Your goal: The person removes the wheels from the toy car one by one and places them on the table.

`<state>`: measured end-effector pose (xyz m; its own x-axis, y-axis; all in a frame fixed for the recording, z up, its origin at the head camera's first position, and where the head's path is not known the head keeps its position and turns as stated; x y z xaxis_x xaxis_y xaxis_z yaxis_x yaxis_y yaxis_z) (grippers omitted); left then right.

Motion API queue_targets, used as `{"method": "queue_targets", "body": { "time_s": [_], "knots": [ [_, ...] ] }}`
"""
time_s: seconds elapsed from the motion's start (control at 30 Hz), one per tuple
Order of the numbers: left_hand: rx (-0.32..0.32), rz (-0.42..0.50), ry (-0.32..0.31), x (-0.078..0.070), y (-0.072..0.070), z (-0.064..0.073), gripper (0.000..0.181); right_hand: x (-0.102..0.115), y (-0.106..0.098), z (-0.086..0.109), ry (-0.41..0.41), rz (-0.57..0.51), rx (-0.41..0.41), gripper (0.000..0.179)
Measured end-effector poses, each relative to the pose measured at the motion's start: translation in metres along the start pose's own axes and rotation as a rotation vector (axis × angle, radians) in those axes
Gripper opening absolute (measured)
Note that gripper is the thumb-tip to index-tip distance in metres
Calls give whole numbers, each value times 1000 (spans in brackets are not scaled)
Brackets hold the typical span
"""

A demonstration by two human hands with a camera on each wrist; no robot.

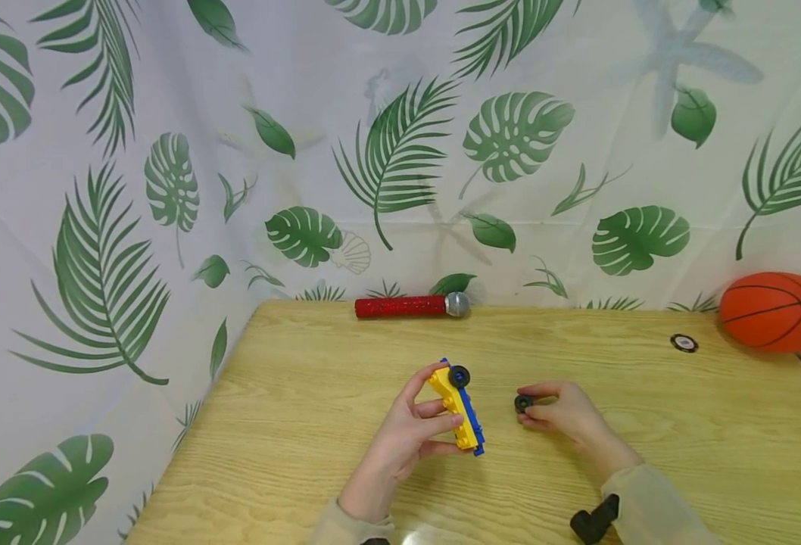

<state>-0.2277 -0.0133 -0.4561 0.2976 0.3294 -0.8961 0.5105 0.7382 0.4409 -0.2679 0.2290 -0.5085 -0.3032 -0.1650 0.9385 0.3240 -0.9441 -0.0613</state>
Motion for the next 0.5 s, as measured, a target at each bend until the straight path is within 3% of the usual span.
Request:
{"method": "queue_targets", "body": {
  "time_s": [0.5],
  "knots": [
    [-3, 23, 0, -1, -1, 1, 72, -3, -2, -3, 6, -44, 25, 50]
  ]
}}
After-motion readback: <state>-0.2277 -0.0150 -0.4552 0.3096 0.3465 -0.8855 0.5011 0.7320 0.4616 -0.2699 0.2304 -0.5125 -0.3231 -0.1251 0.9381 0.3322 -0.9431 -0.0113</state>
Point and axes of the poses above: each hand's wrist, its own z-axis away from the middle knuckle, its own y-axis out of the palm, x = y × z, the point moved 5 cm from there along -z, towards the middle knuckle, and after that the axes turned 11 degrees about x, right-handed, at the moved point
